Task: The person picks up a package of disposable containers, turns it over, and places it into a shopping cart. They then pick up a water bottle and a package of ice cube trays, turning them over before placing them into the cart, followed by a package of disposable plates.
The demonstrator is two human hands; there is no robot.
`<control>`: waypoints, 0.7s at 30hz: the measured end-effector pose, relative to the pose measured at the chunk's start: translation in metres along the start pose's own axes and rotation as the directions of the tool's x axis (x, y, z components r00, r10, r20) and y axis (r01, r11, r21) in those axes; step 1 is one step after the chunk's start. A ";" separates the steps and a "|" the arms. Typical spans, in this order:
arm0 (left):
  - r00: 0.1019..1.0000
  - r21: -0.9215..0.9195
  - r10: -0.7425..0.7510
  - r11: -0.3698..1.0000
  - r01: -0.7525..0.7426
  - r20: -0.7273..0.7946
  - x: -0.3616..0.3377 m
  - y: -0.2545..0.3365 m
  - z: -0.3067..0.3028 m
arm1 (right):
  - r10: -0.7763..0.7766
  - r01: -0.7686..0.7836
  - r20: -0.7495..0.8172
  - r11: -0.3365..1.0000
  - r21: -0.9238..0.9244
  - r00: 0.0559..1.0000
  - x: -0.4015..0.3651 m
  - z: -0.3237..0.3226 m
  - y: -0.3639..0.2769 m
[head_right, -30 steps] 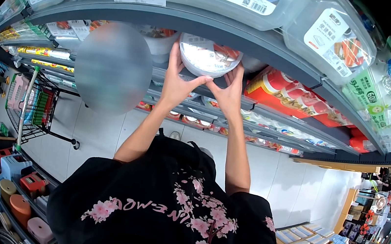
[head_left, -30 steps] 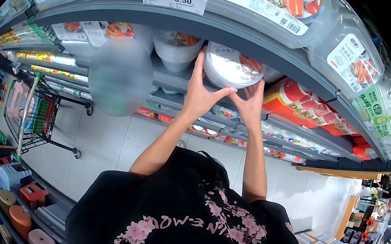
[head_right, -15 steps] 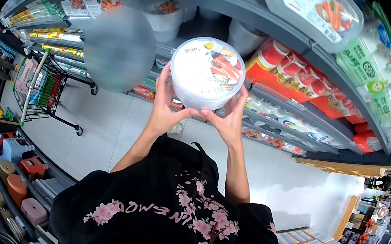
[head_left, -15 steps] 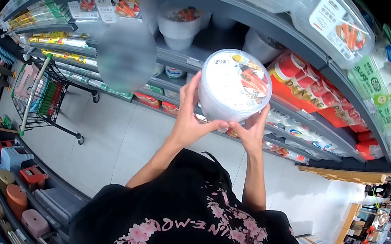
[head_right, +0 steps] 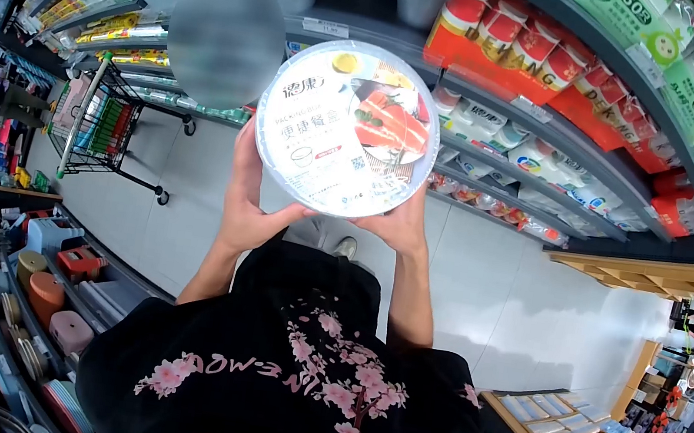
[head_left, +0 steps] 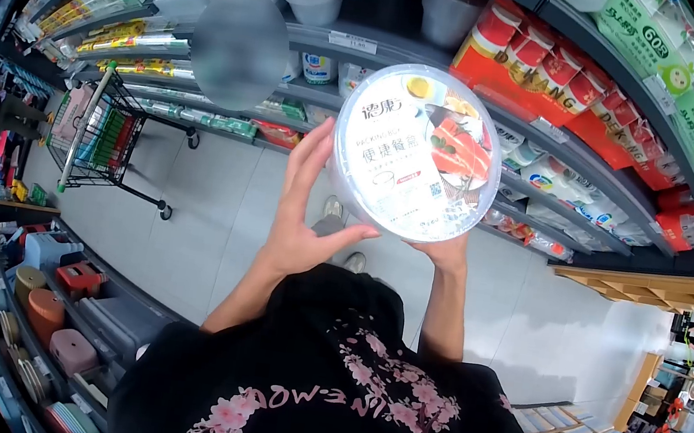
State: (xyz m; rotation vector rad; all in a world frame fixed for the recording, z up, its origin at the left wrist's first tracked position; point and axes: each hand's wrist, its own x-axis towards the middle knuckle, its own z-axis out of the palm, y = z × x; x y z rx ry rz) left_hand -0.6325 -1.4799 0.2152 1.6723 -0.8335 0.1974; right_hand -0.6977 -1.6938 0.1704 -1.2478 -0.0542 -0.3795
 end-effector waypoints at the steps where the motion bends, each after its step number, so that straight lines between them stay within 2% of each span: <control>1: 1.000 0.004 -0.008 1.000 0.008 0.002 -0.007 0.003 0.000 | 0.015 -0.015 0.016 1.000 -0.002 1.000 -0.010 -0.001 0.001; 4: 1.000 -0.015 -0.002 1.000 0.002 -0.025 -0.022 0.013 -0.002 | 0.028 -0.028 0.002 0.994 -0.104 1.000 -0.030 -0.001 0.002; 8: 0.999 0.087 0.044 0.995 -0.042 -0.018 -0.023 0.036 -0.011 | -0.063 0.063 -0.058 0.998 -0.005 0.996 -0.037 0.014 -0.008; 10: 0.999 0.131 0.023 0.991 -0.019 -0.031 -0.027 0.042 -0.014 | 0.036 -0.041 -0.089 0.998 -0.054 0.995 -0.042 0.017 -0.008; 11: 0.999 0.130 0.016 0.992 -0.012 -0.028 -0.027 0.044 -0.015 | -0.018 0.013 -0.054 0.996 -0.092 0.998 -0.044 0.020 -0.007; 13: 0.996 0.072 -0.070 0.995 0.074 -0.062 -0.026 0.045 -0.018 | 0.017 -0.022 -0.044 0.994 -0.104 0.999 -0.043 0.023 -0.012; 17: 0.991 0.011 -0.101 0.995 0.103 -0.085 -0.029 0.045 -0.022 | 0.062 -0.059 0.030 0.995 -0.085 0.998 -0.039 0.033 -0.025; 19: 0.981 -0.033 -0.169 0.985 0.167 -0.097 -0.033 0.043 -0.023 | 0.030 -0.028 0.024 0.996 -0.082 0.999 -0.037 0.040 -0.025; 21: 0.980 -0.064 -0.176 0.983 0.171 -0.093 -0.040 0.038 -0.026 | -0.001 0.003 0.023 0.997 -0.076 1.000 -0.037 0.047 -0.023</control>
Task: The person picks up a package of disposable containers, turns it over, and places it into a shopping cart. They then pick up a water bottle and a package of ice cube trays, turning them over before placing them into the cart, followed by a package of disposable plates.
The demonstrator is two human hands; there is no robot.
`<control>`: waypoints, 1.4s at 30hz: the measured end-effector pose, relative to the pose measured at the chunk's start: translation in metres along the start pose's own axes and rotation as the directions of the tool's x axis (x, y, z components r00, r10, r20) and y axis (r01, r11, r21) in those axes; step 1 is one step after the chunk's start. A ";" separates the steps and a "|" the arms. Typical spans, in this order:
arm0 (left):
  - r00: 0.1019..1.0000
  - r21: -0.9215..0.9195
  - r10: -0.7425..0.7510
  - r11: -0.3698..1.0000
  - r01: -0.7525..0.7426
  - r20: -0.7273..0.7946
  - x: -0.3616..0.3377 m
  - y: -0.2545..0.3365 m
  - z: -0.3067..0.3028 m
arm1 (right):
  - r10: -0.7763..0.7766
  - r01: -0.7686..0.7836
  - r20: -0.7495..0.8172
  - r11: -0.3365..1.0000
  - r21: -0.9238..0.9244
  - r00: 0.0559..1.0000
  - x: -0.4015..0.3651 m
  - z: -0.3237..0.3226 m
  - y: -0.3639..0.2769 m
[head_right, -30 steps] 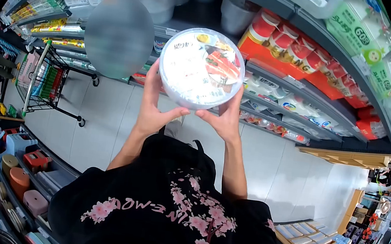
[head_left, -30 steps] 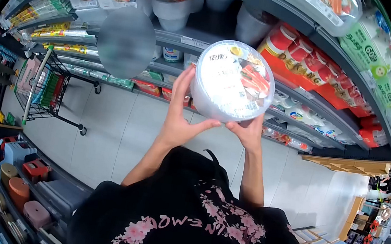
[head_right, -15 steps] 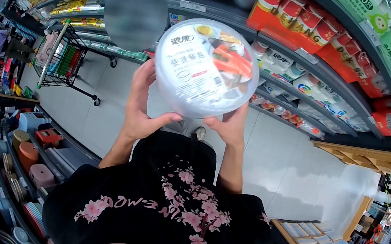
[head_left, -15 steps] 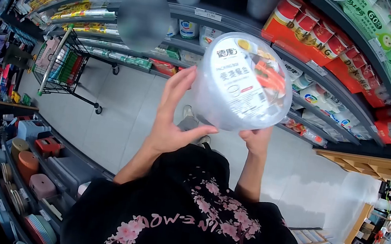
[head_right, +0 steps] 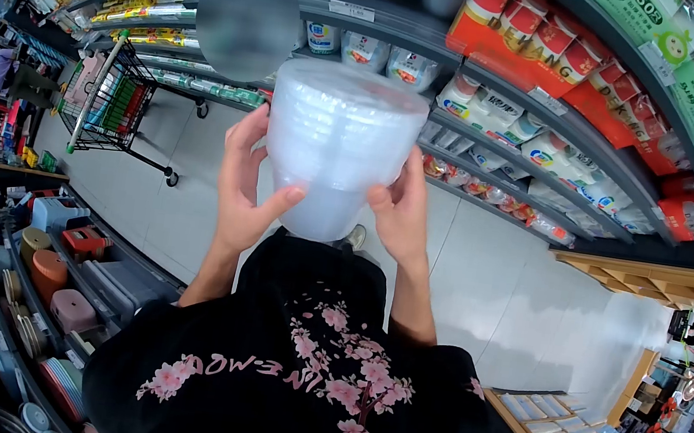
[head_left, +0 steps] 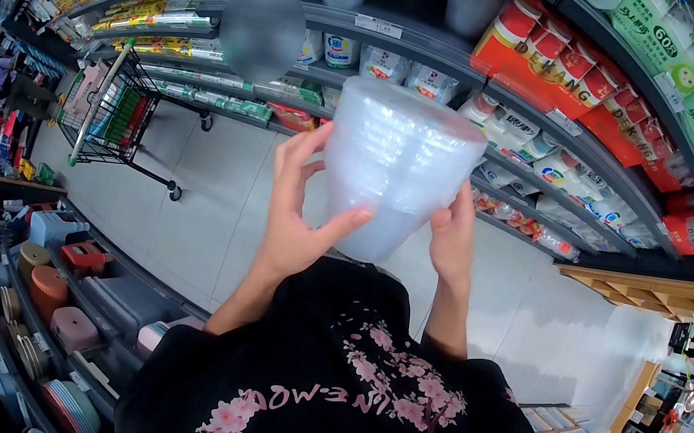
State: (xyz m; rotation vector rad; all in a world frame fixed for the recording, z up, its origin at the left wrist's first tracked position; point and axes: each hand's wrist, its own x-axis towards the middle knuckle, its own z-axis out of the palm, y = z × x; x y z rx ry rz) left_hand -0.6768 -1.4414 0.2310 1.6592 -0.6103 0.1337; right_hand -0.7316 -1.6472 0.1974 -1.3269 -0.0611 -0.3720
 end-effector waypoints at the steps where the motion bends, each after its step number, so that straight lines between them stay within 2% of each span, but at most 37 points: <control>1: 1.000 -0.028 -0.017 0.999 0.018 0.007 -0.003 -0.004 -0.002 | 0.006 -0.006 0.015 1.000 -0.007 1.000 -0.001 0.001 0.001; 3: 0.998 -0.093 -0.068 0.993 0.069 0.012 -0.010 -0.015 -0.007 | 0.016 -0.015 0.036 1.000 -0.023 0.999 -0.007 0.001 0.009; 5: 0.994 -0.154 -0.113 0.982 0.113 0.009 -0.014 -0.022 -0.013 | 0.136 -0.134 0.056 0.990 -0.032 0.989 -0.010 -0.001 0.025; 7: 0.974 -0.205 -0.222 0.952 0.226 0.042 -0.016 -0.026 -0.018 | 0.165 -0.163 0.064 0.986 -0.040 0.984 -0.008 0.005 0.032; 10: 0.957 -0.322 -0.290 0.907 0.270 -0.014 -0.015 -0.026 -0.021 | 0.228 -0.224 0.092 0.973 -0.049 0.969 0.000 0.018 0.032; 14: 0.950 -0.359 -0.310 0.891 0.278 -0.036 -0.014 -0.028 -0.037 | 0.244 -0.235 0.093 0.967 -0.101 0.965 0.010 0.034 0.037; 23: 0.952 -0.445 -0.296 0.865 0.234 -0.075 -0.009 -0.049 -0.090 | 0.123 -0.116 0.143 0.992 -0.055 0.982 0.029 0.083 0.038; 25: 0.945 -0.506 -0.321 0.828 0.243 -0.071 -0.006 -0.057 -0.110 | 0.050 -0.044 0.163 0.998 -0.037 0.985 0.035 0.098 0.037; 26: 0.944 -0.503 -0.323 0.829 0.245 -0.072 -0.004 -0.057 -0.120 | 0.036 -0.033 0.128 0.999 -0.025 0.991 0.036 0.107 0.038; 28: 0.921 -0.619 -0.389 0.731 0.287 -0.033 -0.004 -0.055 -0.136 | 0.024 -0.020 0.096 0.999 -0.044 0.995 0.041 0.125 0.041; 29: 0.918 -0.617 -0.394 0.732 0.288 -0.038 -0.006 -0.056 -0.144 | 0.005 -0.001 0.063 0.998 -0.065 0.998 0.043 0.134 0.043; 31: 0.909 -0.726 -0.416 0.614 0.310 0.036 -0.007 -0.060 -0.162 | 0.023 -0.016 0.073 0.995 -0.095 0.997 0.046 0.153 0.048; 33: 0.895 -0.756 -0.441 0.565 0.329 0.060 -0.013 -0.069 -0.181 | 0.089 -0.095 0.108 0.994 0.055 0.990 0.043 0.173 0.053; 34: 0.882 -0.786 -0.463 0.512 0.347 0.087 -0.017 -0.075 -0.190 | 0.091 -0.096 0.101 0.994 0.054 0.991 0.040 0.181 0.054; 35: 0.883 -0.786 -0.460 0.511 0.348 0.092 -0.020 -0.086 -0.199 | 0.119 -0.135 0.204 0.988 0.069 0.972 0.039 0.191 0.054; 36: 0.924 -0.884 -0.337 0.357 0.301 0.179 -0.022 -0.095 -0.209 | 0.143 -0.175 0.304 0.981 0.081 0.942 0.037 0.201 0.054; 37: 0.952 -0.945 -0.196 0.182 0.273 0.237 -0.024 -0.101 -0.220 | 0.140 -0.171 0.298 0.982 0.082 0.944 0.034 0.216 0.054; 38: 0.952 -0.944 -0.191 0.182 0.276 0.241 -0.027 -0.105 -0.226 | 0.110 -0.152 0.278 0.979 0.137 0.954 0.033 0.234 0.053; 40: 0.927 -0.838 -0.375 0.515 0.182 -0.029 -0.028 -0.094 -0.233 | 0.079 -0.130 0.256 0.973 0.189 0.963 0.028 0.261 0.047; 41: 0.929 -0.839 -0.370 0.515 0.177 -0.032 -0.030 -0.092 -0.241 | 0.067 -0.087 0.198 0.992 0.093 0.978 0.028 0.273 0.043; 42: 0.904 -0.730 -0.401 0.661 0.173 -0.149 -0.031 -0.091 -0.249 | 0.048 -0.047 0.144 0.999 -0.005 0.988 0.029 0.285 0.042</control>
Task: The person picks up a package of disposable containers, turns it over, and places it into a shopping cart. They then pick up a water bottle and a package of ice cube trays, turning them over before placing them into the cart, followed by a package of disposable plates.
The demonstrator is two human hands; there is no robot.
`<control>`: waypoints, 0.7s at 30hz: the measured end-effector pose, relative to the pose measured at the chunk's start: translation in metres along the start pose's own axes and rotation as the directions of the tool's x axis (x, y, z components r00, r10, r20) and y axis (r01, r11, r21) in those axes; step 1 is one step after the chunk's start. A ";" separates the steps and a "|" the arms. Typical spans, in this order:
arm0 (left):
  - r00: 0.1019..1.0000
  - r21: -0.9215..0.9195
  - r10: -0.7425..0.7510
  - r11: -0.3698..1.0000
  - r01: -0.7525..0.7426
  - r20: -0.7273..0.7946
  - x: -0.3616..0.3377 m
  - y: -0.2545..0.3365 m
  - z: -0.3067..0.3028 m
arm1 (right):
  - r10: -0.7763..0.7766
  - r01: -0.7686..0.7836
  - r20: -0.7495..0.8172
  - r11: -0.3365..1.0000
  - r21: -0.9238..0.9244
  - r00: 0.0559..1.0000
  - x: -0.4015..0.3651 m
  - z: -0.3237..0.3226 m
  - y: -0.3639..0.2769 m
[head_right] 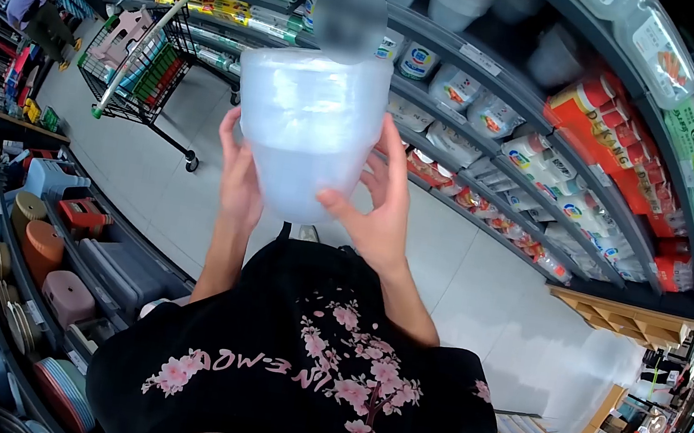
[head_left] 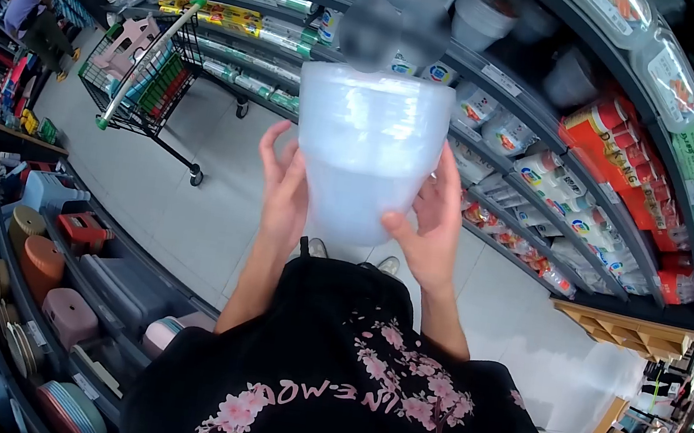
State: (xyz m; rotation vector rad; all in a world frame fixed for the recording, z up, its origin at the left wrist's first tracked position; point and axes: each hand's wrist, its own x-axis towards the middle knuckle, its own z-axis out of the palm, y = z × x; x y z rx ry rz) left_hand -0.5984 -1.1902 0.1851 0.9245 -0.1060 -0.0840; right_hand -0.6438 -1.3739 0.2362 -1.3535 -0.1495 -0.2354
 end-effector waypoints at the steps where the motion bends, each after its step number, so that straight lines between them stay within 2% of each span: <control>1: 0.992 0.171 0.075 0.984 -0.057 -0.101 -0.001 0.006 -0.008 | -0.002 0.002 0.006 1.000 0.000 1.000 0.002 0.012 0.004; 2: 0.991 0.172 0.076 0.983 -0.056 -0.108 -0.002 0.012 -0.017 | -0.144 0.137 -0.016 0.966 -0.221 0.990 0.001 0.023 0.010; 3: 0.998 0.063 0.044 0.997 -0.041 -0.042 -0.004 0.018 -0.026 | -0.283 0.254 -0.004 0.866 -0.430 0.959 0.000 0.035 0.015; 4: 0.999 -0.047 0.020 0.999 -0.019 0.026 -0.006 0.024 -0.035 | -0.275 0.249 -0.001 0.870 -0.427 0.961 -0.001 0.046 0.018; 5: 1.000 -0.046 0.021 0.999 -0.020 0.019 -0.010 0.026 -0.044 | -0.313 0.290 0.014 0.863 -0.414 0.950 -0.001 0.057 0.020; 7: 0.983 0.041 0.167 0.985 -0.170 0.069 -0.019 0.026 -0.058 | -0.345 0.330 0.036 0.855 -0.400 0.938 0.000 0.075 0.022; 9: 0.989 -0.011 0.143 0.990 -0.142 0.028 -0.020 0.033 -0.075 | -0.347 0.374 0.143 0.818 -0.437 0.927 -0.004 0.090 0.024; 10: 0.993 -0.063 0.116 0.991 -0.116 0.000 -0.020 0.038 -0.081 | -0.336 0.367 0.150 0.824 -0.432 0.930 -0.006 0.096 0.026; 12: 0.993 -0.122 0.076 0.989 -0.086 -0.089 -0.013 0.056 -0.088 | -0.315 0.359 0.195 0.895 -0.265 0.929 -0.006 0.103 0.030; 13: 0.987 -0.186 0.031 0.981 -0.060 -0.158 -0.009 0.064 -0.090 | -0.312 0.358 0.203 0.897 -0.260 0.928 -0.005 0.105 0.032; 14: 0.985 -0.188 0.032 0.980 -0.064 -0.167 -0.009 0.065 -0.096 | -0.303 0.349 0.214 0.909 -0.226 0.929 -0.007 0.107 0.033; 16: 0.989 -0.343 0.019 0.937 -0.070 -0.150 -0.004 0.063 -0.112 | -0.298 0.344 0.233 0.919 -0.193 0.926 -0.003 0.110 0.034; 18: 0.981 -0.359 0.061 0.925 -0.124 -0.183 -0.002 0.058 -0.119 | -0.199 0.260 0.216 0.914 -0.310 0.956 0.003 0.113 0.035; 19: 0.972 -0.370 0.100 0.913 -0.174 -0.211 0.002 0.058 -0.122 | -0.198 0.263 0.227 0.914 -0.308 0.954 0.008 0.114 0.036; 21: 0.974 -0.342 0.123 0.922 -0.183 -0.189 0.002 0.061 -0.131 | -0.027 0.084 0.301 0.980 -0.179 0.953 0.014 0.114 0.038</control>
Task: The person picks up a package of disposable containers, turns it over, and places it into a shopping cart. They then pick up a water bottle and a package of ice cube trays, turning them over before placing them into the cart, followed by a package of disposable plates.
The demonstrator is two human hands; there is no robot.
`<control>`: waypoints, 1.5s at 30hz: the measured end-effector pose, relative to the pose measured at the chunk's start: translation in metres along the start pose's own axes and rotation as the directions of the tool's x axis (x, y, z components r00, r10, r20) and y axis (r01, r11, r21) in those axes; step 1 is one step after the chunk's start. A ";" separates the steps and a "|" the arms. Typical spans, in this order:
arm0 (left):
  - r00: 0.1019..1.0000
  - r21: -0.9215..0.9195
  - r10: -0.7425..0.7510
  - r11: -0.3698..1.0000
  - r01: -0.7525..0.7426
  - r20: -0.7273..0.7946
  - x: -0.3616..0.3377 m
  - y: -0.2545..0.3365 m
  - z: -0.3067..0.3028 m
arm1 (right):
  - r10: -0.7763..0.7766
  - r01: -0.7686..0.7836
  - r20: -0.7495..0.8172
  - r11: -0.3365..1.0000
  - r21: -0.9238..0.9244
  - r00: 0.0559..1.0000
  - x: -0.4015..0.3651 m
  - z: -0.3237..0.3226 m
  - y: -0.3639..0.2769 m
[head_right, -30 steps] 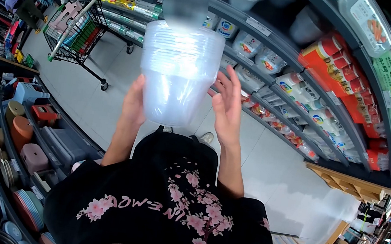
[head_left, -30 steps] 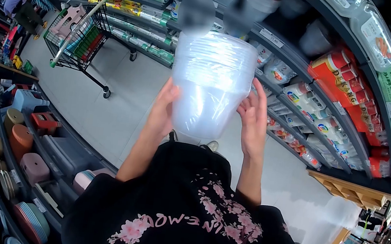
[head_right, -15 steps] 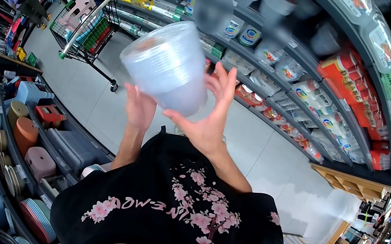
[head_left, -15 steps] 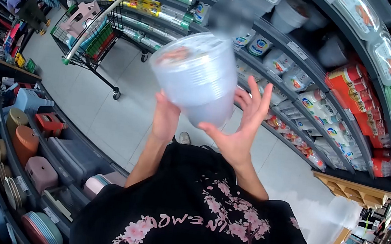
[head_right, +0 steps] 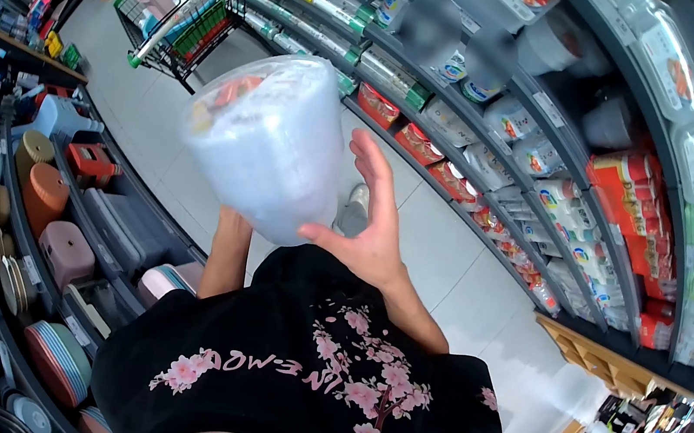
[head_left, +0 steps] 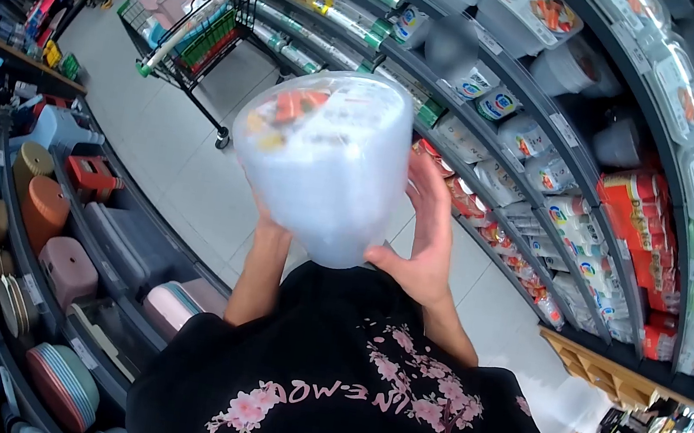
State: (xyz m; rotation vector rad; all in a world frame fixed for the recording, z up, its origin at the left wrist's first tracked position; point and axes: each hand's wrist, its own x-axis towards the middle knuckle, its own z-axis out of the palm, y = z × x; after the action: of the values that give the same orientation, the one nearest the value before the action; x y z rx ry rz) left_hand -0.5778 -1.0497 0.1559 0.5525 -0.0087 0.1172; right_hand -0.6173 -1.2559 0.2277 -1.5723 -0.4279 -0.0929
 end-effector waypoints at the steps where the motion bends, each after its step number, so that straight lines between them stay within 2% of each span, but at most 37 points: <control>1: 0.999 0.031 0.002 1.000 -0.003 0.037 0.002 0.005 -0.003 | 0.006 -0.007 0.019 1.000 0.008 1.000 0.002 -0.003 0.003; 3: 0.985 0.154 -0.019 0.988 -0.007 0.170 0.006 0.017 -0.013 | 0.127 -0.125 0.153 0.992 -0.019 0.980 0.006 -0.013 0.011; 4: 0.965 0.236 -0.035 0.971 -0.028 0.260 0.008 0.024 -0.017 | 0.206 -0.217 0.175 0.975 0.052 0.963 0.008 -0.019 0.016; 6: 0.883 0.418 -0.071 0.896 -0.148 0.464 0.017 0.039 -0.018 | 0.344 -0.379 0.291 0.923 0.072 0.893 0.020 -0.035 0.026; 7: 0.860 0.494 -0.097 0.848 -0.192 0.502 0.021 0.047 -0.016 | 0.330 -0.368 0.296 0.926 0.082 0.896 0.024 -0.041 0.040; 8: 0.869 0.564 -0.124 0.802 -0.195 0.478 0.022 0.053 -0.009 | 0.324 -0.369 0.319 0.925 0.090 0.891 0.033 -0.048 0.048; 9: 0.945 0.661 -0.294 0.739 0.131 0.142 0.016 0.066 0.011 | 0.305 -0.348 0.373 0.936 0.050 0.876 0.044 -0.054 0.054; 10: 0.950 0.668 -0.286 0.733 0.133 0.124 0.018 0.067 0.018 | 0.289 -0.325 0.424 0.946 0.014 0.858 0.054 -0.059 0.060; 11: 0.953 0.710 -0.242 0.703 0.042 0.183 0.023 0.068 0.023 | 0.217 -0.285 0.461 0.955 0.083 0.861 0.067 -0.064 0.066; 12: 0.947 0.745 -0.206 0.666 -0.050 0.247 0.030 0.068 0.027 | 0.209 -0.284 0.468 0.954 0.095 0.859 0.082 -0.067 0.069; 14: 0.954 0.757 -0.190 0.651 -0.055 0.233 0.036 0.061 0.026 | 0.058 -0.117 0.521 0.990 0.081 0.852 0.112 -0.077 0.075; 16: 0.986 0.730 -0.075 0.681 -0.058 0.148 0.043 0.052 0.039 | 0.012 -0.102 0.556 0.986 0.131 0.831 0.135 -0.082 0.092; 17: 0.997 0.683 0.007 0.728 -0.055 0.073 0.044 0.045 0.055 | 0.000 -0.222 0.536 0.910 0.350 0.844 0.149 -0.080 0.098; 18: 0.998 0.687 0.015 0.725 -0.057 0.067 0.040 0.040 0.039 | -0.004 -0.325 0.516 0.773 0.545 0.857 0.163 -0.077 0.103; 19: 0.972 0.862 -0.089 0.485 -0.151 0.220 0.034 0.035 0.005 | 0.023 -0.378 0.542 0.741 0.555 0.840 0.179 -0.074 0.102; 20: 0.916 0.937 -0.233 0.209 -0.280 0.326 0.029 0.032 -0.011 | 0.014 -0.387 0.505 0.661 0.643 0.863 0.187 -0.068 0.107; 21: 0.982 0.973 -0.134 0.208 -0.105 0.134 0.022 0.018 0.012 | 0.078 -0.411 0.491 0.669 0.619 0.868 0.194 -0.063 0.114; 22: 0.984 0.974 -0.126 0.205 -0.098 0.126 0.019 0.007 0.031 | 0.147 -0.440 0.476 0.674 0.594 0.867 0.200 -0.059 0.122; 24: 0.989 0.945 0.150 0.324 -0.041 -0.008 0.019 -0.004 0.063 | 0.283 -0.384 0.264 0.582 0.717 0.922 0.199 -0.038 0.193; 25: 0.973 0.959 0.225 0.259 -0.114 0.055 0.022 -0.004 0.077 | 0.306 -0.417 0.290 0.548 0.725 0.907 0.208 -0.035 0.199; 26: 0.972 0.961 0.232 0.256 -0.104 0.043 0.022 -0.006 0.072 | 0.303 -0.458 0.346 0.519 0.722 0.888 0.215 -0.033 0.203; 28: 0.913 0.923 0.373 0.271 -0.275 0.162 0.025 -0.012 0.058 | 0.258 -0.525 0.459 0.466 0.712 0.850 0.228 -0.022 0.194; 29: 0.888 0.936 0.394 0.153 -0.317 0.236 0.027 -0.011 0.052 | 0.215 -0.561 0.524 0.442 0.700 0.824 0.234 -0.017 0.188; 31: 0.877 0.957 0.448 0.132 -0.258 0.175 0.033 -0.012 0.057 | 0.089 -0.655 0.680 0.384 0.651 0.728 0.253 -0.011 0.170; 32: 0.859 0.971 0.496 0.120 -0.209 0.124 0.037 -0.011 0.061 | -0.005 -0.736 0.782 0.335 0.588 0.623 0.268 -0.007 0.166; 33: 0.869 0.968 0.485 0.159 -0.193 0.093 0.043 -0.007 0.062 | -0.114 -0.820 0.873 0.306 0.484 0.473 0.280 0.000 0.162; 34: 0.863 0.970 0.497 0.152 -0.190 0.091 0.041 0.000 0.058 | -0.178 -0.802 0.887 0.380 0.461 0.425 0.291 0.013 0.145; 35: 0.945 0.959 0.295 0.279 0.058 -0.143 0.034 0.010 0.053 | -0.176 -0.352 0.673 0.742 0.570 0.719 0.274 0.024 0.120; 36: 0.930 0.880 0.061 0.353 0.319 -0.362 0.029 0.018 0.051 | -0.182 -0.361 0.686 0.740 0.568 0.705 0.279 0.039 0.116; 37: 0.927 0.838 0.090 0.465 0.284 -0.364 0.030 0.022 0.052 | 0.010 -0.528 0.719 0.686 0.500 0.695 0.287 0.053 0.115; 38: 0.922 0.836 0.111 0.473 0.279 -0.370 0.028 0.029 0.050 | 0.201 -0.677 0.739 0.601 0.425 0.643 0.291 0.069 0.113; 40: 0.906 0.815 0.182 0.530 0.237 -0.381 0.025 0.045 0.041 | 0.220 -0.679 0.738 0.613 0.404 0.638 0.294 0.089 0.109; 41: 0.920 0.897 0.269 0.413 0.159 -0.286 0.021 0.048 0.026 | 0.220 -0.581 0.658 0.710 0.398 0.720 0.290 0.098 0.109; 42: 0.916 0.896 0.280 0.417 0.155 -0.288 0.019 0.056 0.017 | 0.206 -0.474 0.568 0.796 0.377 0.797 0.286 0.106 0.109; 43: 0.907 0.902 0.327 0.417 0.115 -0.267 0.018 0.065 0.009 | 0.140 -0.460 0.570 0.755 0.468 0.810 0.278 0.112 0.114; 45: 0.894 0.905 0.386 0.424 0.049 -0.229 0.015 0.087 -0.007 | 0.125 -0.473 0.586 0.734 0.488 0.800 0.257 0.119 0.109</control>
State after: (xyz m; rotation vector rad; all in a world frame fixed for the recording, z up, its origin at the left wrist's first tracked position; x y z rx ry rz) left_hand -0.5731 -0.9712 0.1961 1.6366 0.4496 0.4675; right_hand -0.3690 -1.0845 0.2002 -0.9602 -0.5366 0.7046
